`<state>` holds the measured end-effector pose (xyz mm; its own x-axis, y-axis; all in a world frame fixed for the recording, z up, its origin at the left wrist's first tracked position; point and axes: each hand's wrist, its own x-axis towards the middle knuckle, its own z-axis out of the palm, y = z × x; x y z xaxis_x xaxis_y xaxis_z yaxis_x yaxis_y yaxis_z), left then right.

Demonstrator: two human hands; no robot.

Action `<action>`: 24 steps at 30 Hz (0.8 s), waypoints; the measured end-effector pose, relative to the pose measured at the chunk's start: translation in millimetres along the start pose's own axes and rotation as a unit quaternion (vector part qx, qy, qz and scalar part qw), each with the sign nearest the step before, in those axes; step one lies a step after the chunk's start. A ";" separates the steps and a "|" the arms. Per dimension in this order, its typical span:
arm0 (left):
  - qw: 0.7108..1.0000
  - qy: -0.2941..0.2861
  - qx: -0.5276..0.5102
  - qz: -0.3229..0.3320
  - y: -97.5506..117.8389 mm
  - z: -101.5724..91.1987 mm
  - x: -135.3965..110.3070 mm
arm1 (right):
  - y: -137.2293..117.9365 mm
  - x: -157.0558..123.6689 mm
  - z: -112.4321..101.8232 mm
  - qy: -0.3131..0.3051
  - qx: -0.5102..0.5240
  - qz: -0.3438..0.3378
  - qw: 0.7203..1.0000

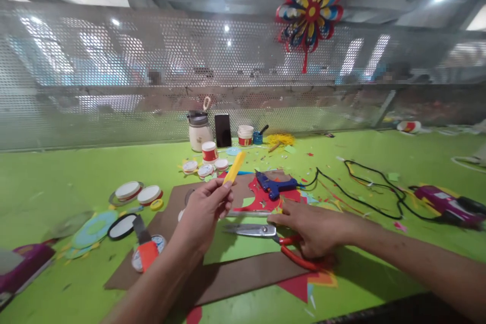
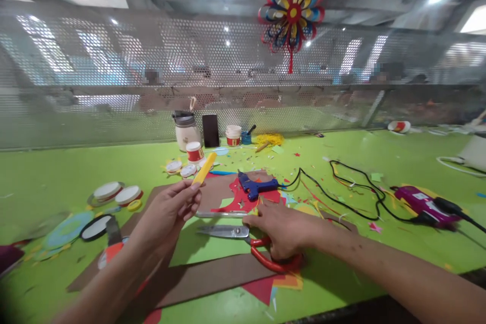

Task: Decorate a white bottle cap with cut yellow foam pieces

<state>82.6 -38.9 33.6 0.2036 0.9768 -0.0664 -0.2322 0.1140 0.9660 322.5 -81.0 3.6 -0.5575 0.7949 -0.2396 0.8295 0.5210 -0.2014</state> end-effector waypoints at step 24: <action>0.994 -0.024 -0.098 0.051 -9.4 -1.2 4.8 | -30.3 -16.9 -25.5 0.142 0.364 0.035 0.920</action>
<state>84.5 -35.1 23.9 0.2136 0.9759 0.0455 -0.4342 0.0531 0.8993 307.7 -102.2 37.9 -0.3865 0.9214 -0.0394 0.5620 0.2014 -0.8022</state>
